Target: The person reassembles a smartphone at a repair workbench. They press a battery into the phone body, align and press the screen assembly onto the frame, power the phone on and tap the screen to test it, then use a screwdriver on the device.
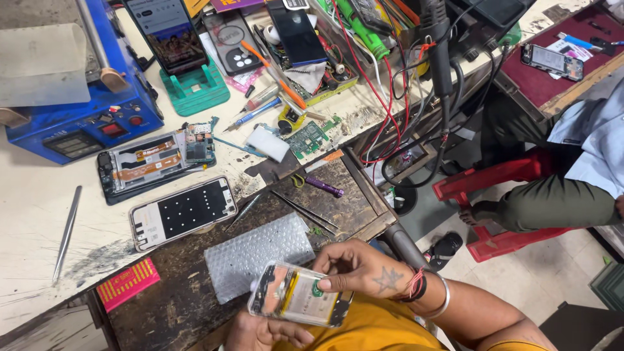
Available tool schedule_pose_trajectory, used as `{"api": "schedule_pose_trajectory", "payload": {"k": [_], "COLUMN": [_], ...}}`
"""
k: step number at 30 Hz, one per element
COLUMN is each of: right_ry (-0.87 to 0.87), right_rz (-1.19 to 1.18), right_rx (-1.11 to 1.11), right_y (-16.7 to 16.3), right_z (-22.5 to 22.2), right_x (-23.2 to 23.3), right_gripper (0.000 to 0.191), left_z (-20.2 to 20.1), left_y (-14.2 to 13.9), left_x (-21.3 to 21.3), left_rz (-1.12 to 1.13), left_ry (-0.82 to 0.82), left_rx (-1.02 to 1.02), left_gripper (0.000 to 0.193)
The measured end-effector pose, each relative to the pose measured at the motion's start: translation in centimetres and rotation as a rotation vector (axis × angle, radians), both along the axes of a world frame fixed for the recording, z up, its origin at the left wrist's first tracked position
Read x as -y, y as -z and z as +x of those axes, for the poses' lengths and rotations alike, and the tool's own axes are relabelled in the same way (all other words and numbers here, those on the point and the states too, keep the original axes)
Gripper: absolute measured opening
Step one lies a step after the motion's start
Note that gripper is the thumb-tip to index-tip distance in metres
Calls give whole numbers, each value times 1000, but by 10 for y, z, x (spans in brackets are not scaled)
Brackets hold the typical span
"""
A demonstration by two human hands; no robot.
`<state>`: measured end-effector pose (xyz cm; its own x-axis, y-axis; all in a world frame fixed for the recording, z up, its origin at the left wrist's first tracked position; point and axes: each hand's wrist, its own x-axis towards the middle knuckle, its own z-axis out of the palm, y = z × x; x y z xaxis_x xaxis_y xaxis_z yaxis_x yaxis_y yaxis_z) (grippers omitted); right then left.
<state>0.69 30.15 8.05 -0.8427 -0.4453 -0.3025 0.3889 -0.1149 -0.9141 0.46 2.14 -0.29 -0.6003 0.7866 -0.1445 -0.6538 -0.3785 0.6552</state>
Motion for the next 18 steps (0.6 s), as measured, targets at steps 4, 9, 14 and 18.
{"api": "schedule_pose_trajectory", "payload": {"k": [4, 9, 14, 18], "right_ry": [58, 6, -79, -66], "right_rz": [-113, -27, -9, 58], "right_rx": [-34, -3, 74, 15], "right_y": [13, 8, 9, 20], "right_z": [5, 4, 4, 5], "right_x": [8, 6, 2, 1], "right_gripper": [17, 19, 19, 17], "left_z": [7, 1, -3, -5], "left_y": [4, -2, -15, -37], "left_x": [-19, -17, -15, -16], "left_rz": [-493, -691, -689, -585], "left_ry": [-186, -147, -37, -53], "left_rx": [-275, -346, -316, -352], "left_gripper": [50, 30, 35, 42]}}
